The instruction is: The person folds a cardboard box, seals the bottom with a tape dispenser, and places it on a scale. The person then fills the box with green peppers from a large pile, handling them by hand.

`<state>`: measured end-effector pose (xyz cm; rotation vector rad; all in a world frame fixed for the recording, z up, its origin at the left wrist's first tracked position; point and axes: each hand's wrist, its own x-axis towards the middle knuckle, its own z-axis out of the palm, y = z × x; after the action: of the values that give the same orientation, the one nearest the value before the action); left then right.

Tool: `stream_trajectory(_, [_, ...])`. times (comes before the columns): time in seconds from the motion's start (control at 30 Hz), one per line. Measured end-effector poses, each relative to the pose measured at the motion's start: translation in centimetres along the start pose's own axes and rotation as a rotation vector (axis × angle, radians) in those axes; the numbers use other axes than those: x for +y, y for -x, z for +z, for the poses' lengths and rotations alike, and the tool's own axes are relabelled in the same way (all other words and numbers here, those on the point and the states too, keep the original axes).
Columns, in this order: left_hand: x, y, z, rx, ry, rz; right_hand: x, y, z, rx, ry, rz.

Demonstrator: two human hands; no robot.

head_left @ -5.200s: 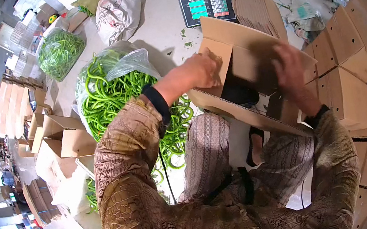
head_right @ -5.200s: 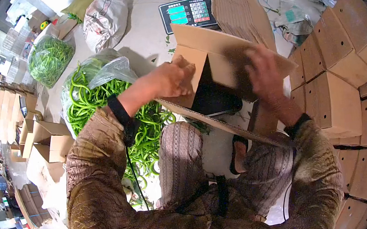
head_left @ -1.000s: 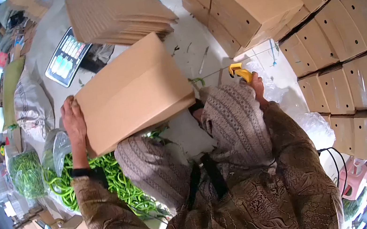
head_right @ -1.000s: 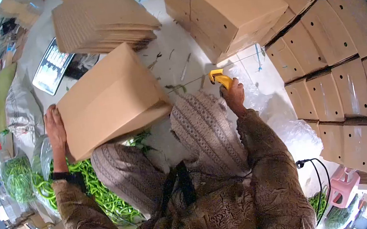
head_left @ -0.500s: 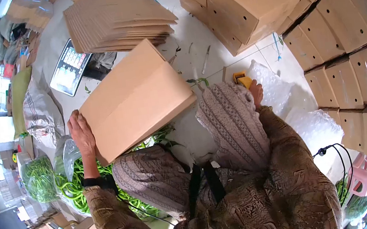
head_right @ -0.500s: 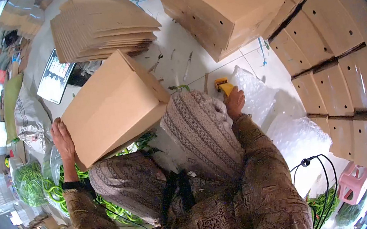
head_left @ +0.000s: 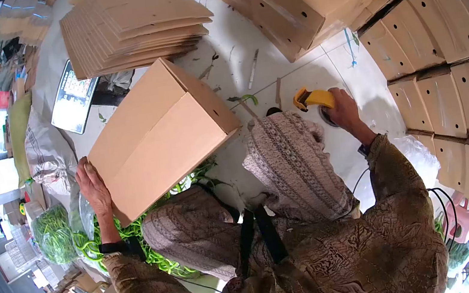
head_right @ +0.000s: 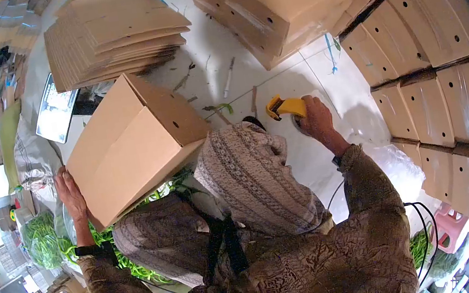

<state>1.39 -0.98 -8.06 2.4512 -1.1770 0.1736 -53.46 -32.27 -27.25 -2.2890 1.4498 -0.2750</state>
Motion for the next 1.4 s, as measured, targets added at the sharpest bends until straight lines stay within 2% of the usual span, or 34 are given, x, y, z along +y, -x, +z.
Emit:
stream_trajectory(0.13, [0.6, 0.6, -0.2, 0.026, -0.029, 0.000, -1.1, 0.9, -0.1, 0.085, -0.060, 0.103])
stream_trajectory(0.23, [0.3, 0.6, 0.0, 0.036, -0.046, 0.011, -1.6, 2.1, -1.0, 0.147, -0.072, -0.041])
stream_trajectory(0.33, [0.1, 0.6, 0.1, 0.046, -0.026, -0.003, -2.2, 2.5, -0.6, 0.186, -0.047, -0.010])
stream_trajectory(0.37, [0.0, 0.6, 0.0, 0.047, -0.024, 0.011, -2.1, 2.0, -0.7, 0.260, -0.107, -0.043])
stream_trajectory(0.43, [0.0, 0.7, 0.0, 0.042, -0.014, 0.043, -2.5, 0.0, -3.5, 0.406, -0.223, -0.098])
stream_trajectory(0.5, [0.1, 0.7, 0.2, 0.037, -0.021, 0.025, -5.0, -2.9, -10.1, 0.461, -0.417, -0.115])
stream_trajectory(0.57, [-0.2, 0.5, 0.2, 0.062, -0.016, -0.002, -8.3, -4.3, -16.3, 0.387, -0.657, -0.104])
stream_trajectory(0.6, [-0.7, 0.5, 0.4, 0.067, -0.017, 0.010, -10.3, -4.0, -19.0, 0.293, -0.736, 0.018])
stream_trajectory(0.63, [-0.5, 0.5, 0.6, 0.069, -0.001, 0.004, -10.5, -3.8, -19.8, 0.224, -0.877, 0.045])
stream_trajectory(0.77, [0.2, 0.8, 0.1, 0.104, 0.001, -0.064, -11.5, -2.9, -19.3, -0.071, -1.423, 0.084])
stream_trajectory(0.83, [0.8, 1.0, 0.1, 0.125, 0.022, -0.082, -13.7, -1.2, -19.2, -0.157, -1.624, 0.051])
stream_trajectory(0.9, [0.4, 0.9, 0.2, 0.142, 0.013, -0.052, -12.5, -0.4, -17.9, -0.205, -1.857, 0.133])
stream_trajectory(0.93, [0.4, 0.9, 0.3, 0.156, 0.024, -0.060, -14.0, 0.0, -18.3, -0.318, -1.889, 0.070])
stream_trajectory(0.97, [0.4, 1.1, 0.3, 0.168, 0.033, -0.071, -15.9, 0.2, -18.5, -0.355, -1.853, -0.019])
stream_trajectory(1.03, [0.6, 1.3, 0.2, 0.161, 0.057, -0.110, -14.5, -1.1, -16.9, -0.473, -1.809, 0.023])
stream_trajectory(1.07, [1.2, 1.4, 0.0, 0.157, 0.071, -0.149, -14.1, -1.1, -17.4, -0.534, -1.744, -0.037])
stream_trajectory(1.13, [0.8, 1.5, 0.5, 0.165, 0.058, -0.180, -16.5, -0.9, -18.6, -0.494, -1.679, -0.084])
stream_trajectory(1.2, [-1.7, 1.5, 2.4, 0.221, -0.088, 0.035, -20.7, -1.1, -19.2, -0.404, -1.558, -0.139])
stream_trajectory(1.23, [-0.8, 1.7, 1.8, 0.204, -0.033, -0.062, -22.3, -1.3, -19.2, -0.306, -1.384, -0.194])
stream_trajectory(1.27, [0.2, 1.7, 1.3, 0.188, 0.025, -0.155, -26.4, -1.4, -19.4, -0.354, -1.410, -0.235])
stream_trajectory(1.3, [-0.3, 1.7, 2.0, 0.167, 0.010, -0.148, -26.0, -3.3, -17.9, -0.393, -1.176, -0.292])
stream_trajectory(1.37, [-1.2, 1.4, 2.4, 0.161, 0.012, -0.136, -32.6, -3.8, -18.3, -0.505, -0.731, -0.308])
stream_trajectory(1.4, [-1.0, 1.8, 2.2, 0.157, 0.034, -0.131, -34.9, -4.0, -17.2, -0.571, -0.727, -0.367])
